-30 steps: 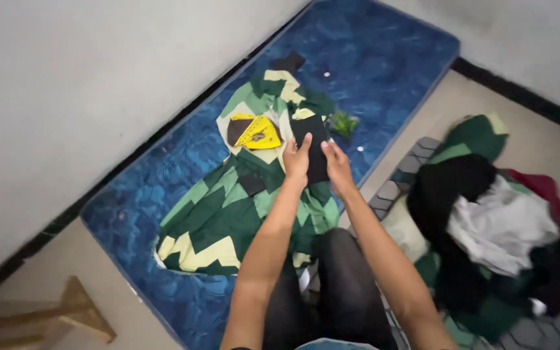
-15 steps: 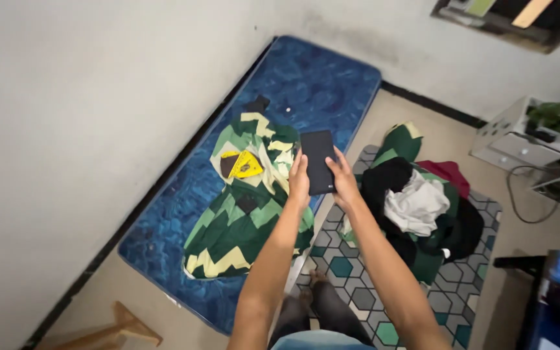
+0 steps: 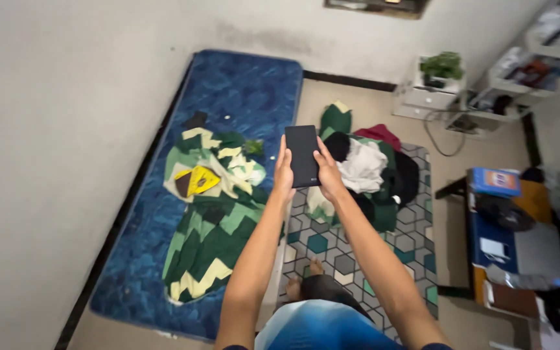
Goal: Tidying a bedroom by moving clothes, organizing items on a desk, and spreading a sheet on the bed.
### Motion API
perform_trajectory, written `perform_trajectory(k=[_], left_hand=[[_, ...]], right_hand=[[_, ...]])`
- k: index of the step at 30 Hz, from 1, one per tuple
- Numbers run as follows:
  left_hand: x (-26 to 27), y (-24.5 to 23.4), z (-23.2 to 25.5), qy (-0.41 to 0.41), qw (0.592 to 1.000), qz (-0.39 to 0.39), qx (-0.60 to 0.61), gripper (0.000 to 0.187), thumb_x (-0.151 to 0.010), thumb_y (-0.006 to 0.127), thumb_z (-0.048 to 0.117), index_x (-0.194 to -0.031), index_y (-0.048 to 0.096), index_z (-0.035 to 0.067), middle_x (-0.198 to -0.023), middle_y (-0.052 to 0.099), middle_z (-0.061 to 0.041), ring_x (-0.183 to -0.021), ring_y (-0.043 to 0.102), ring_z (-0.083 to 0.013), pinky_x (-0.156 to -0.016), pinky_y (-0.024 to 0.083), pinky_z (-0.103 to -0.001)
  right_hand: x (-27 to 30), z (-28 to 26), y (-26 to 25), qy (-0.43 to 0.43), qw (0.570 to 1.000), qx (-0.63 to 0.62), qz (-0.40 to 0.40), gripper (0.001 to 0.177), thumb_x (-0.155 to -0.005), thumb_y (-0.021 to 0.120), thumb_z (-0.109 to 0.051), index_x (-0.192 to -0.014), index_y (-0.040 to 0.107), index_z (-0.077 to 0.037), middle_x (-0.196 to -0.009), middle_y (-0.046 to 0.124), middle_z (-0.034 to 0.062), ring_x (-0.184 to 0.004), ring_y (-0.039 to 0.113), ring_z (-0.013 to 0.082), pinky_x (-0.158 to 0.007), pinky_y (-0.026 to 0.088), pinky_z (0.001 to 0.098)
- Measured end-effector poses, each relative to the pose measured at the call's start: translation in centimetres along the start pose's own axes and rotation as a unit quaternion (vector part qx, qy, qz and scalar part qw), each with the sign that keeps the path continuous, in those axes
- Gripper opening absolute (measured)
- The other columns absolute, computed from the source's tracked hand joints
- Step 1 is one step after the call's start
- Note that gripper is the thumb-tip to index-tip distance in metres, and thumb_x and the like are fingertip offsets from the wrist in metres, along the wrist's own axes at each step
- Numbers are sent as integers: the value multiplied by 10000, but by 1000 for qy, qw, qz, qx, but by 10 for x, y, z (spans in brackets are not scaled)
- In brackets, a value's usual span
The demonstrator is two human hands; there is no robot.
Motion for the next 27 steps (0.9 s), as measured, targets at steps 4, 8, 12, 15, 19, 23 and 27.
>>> perform_trajectory(k=[4, 8, 12, 15, 19, 23, 27], left_hand=[[7, 33, -31, -34, 998, -45, -4, 627, -1094, 478, 336, -1646, 253, 140, -1658, 350, -79, -1454, 446, -203, -1173, 389, -333], [15, 68, -68, -77, 993, -82, 34, 637, -1080, 497, 324, -1646, 267, 145, -1623, 401, -129, -1421, 474, -248, -1149, 410, -362], [33, 118, -99, -130, 983, -121, 48, 641, -1061, 507, 316, -1636, 266, 167, -1610, 403, -113, -1410, 475, -243, -1145, 414, -369], [41, 145, -144, -166, 973, -155, 49, 625, -1076, 513, 312, -1637, 290, 151, -1628, 395, -120, -1425, 467, -246, -1148, 410, -360], [71, 196, -182, -199, 961, -190, 33, 635, -1064, 519, 308, -1636, 290, 156, -1641, 364, -101, -1441, 434, -241, -1158, 393, -354], [101, 244, -227, -212, 949, -234, 4, 611, -1091, 511, 307, -1641, 300, 142, -1675, 324, -74, -1497, 367, -208, -1195, 331, -323], [131, 286, -272, -241, 934, -265, -4, 597, -1091, 503, 309, -1634, 313, 151, -1664, 351, -102, -1479, 399, -218, -1180, 352, -317]], right_hand=[[23, -25, -34, -10, 999, -18, 44, 534, -1040, 479, -113, -1569, 415, -94, -1529, 520, 93, -1334, 547, 178, -1092, 448, 288], [51, -42, -77, -16, 995, -17, 98, 561, -1038, 499, -98, -1591, 409, -99, -1478, 555, 153, -1265, 570, 214, -1062, 464, 312], [74, -59, -139, -66, 984, 40, 160, 531, -1040, 496, -90, -1567, 436, -69, -1570, 482, 90, -1369, 526, 171, -1115, 433, 297], [106, -85, -158, -50, 981, -24, 185, 557, -1028, 445, -123, -1582, 395, -115, -1541, 508, 117, -1337, 542, 205, -1093, 442, 305], [149, -106, -218, -82, 966, 12, 247, 536, -1040, 433, -122, -1574, 412, -89, -1586, 463, 93, -1399, 493, 189, -1131, 402, 285], [191, -118, -281, -101, 950, -20, 293, 521, -1049, 431, -123, -1568, 414, -80, -1591, 463, 96, -1403, 495, 200, -1134, 404, 299], [239, -148, -312, -124, 940, -41, 315, 526, -1050, 426, -126, -1575, 414, -86, -1581, 474, 104, -1402, 503, 199, -1142, 406, 299]])
Point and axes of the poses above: each hand's wrist, its own x-axis away from the middle knuckle, its own y-axis out of the palm, z = x × y, the point moved 9 cm from there along -x, towards the middle knuckle
